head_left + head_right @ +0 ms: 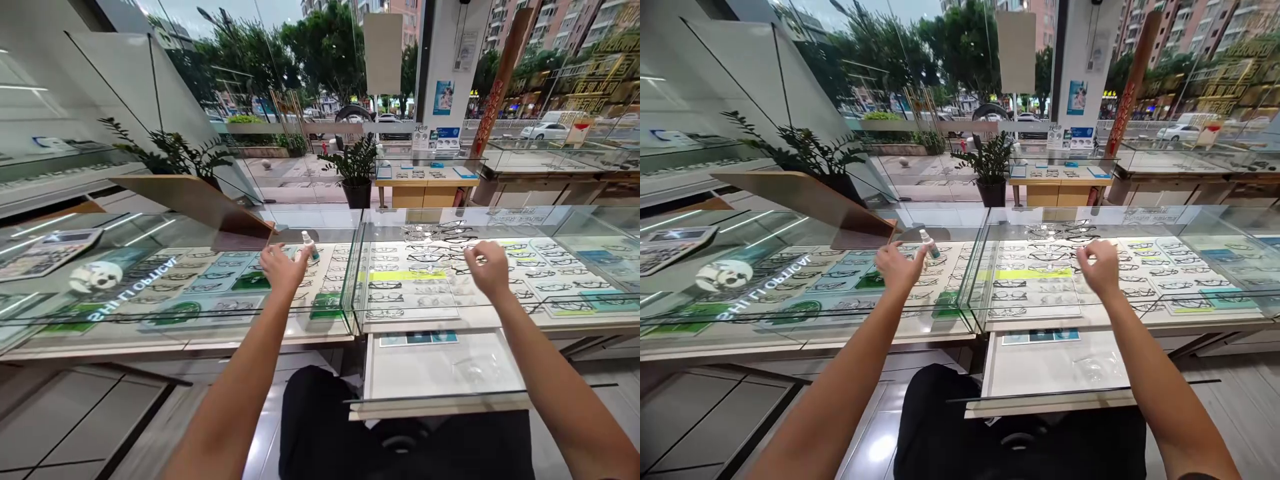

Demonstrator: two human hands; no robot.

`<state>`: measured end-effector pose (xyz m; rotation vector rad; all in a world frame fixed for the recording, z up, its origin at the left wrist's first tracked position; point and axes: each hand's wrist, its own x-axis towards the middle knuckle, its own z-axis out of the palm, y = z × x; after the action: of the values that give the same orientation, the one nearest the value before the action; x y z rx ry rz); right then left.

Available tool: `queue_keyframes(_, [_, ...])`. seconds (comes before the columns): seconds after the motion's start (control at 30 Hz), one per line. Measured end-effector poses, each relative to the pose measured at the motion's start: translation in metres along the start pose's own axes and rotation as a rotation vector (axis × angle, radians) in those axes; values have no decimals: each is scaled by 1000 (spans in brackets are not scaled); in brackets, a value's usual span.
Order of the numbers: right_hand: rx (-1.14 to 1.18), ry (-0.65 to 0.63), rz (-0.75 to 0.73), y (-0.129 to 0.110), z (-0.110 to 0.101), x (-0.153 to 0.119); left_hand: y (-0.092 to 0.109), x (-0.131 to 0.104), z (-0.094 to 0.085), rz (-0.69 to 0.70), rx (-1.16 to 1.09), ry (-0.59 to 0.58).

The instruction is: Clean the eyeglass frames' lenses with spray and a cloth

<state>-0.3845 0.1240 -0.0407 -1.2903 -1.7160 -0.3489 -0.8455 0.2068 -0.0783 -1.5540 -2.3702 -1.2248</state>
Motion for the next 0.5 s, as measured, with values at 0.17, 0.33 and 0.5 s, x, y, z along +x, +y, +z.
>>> queue_keyframes(0.17, [-298, -18, 400, 63, -35, 14, 13, -60, -52, 425, -188, -95])
queue_keyframes(0.33, [-642, -393, 737, 94, -64, 7, 54, -136, -97, 684, -156, -1130])
queue_keyframes(0.5, [-702, -440, 811, 110, -68, -14, 70, -182, -47, 873, 98, -1297])
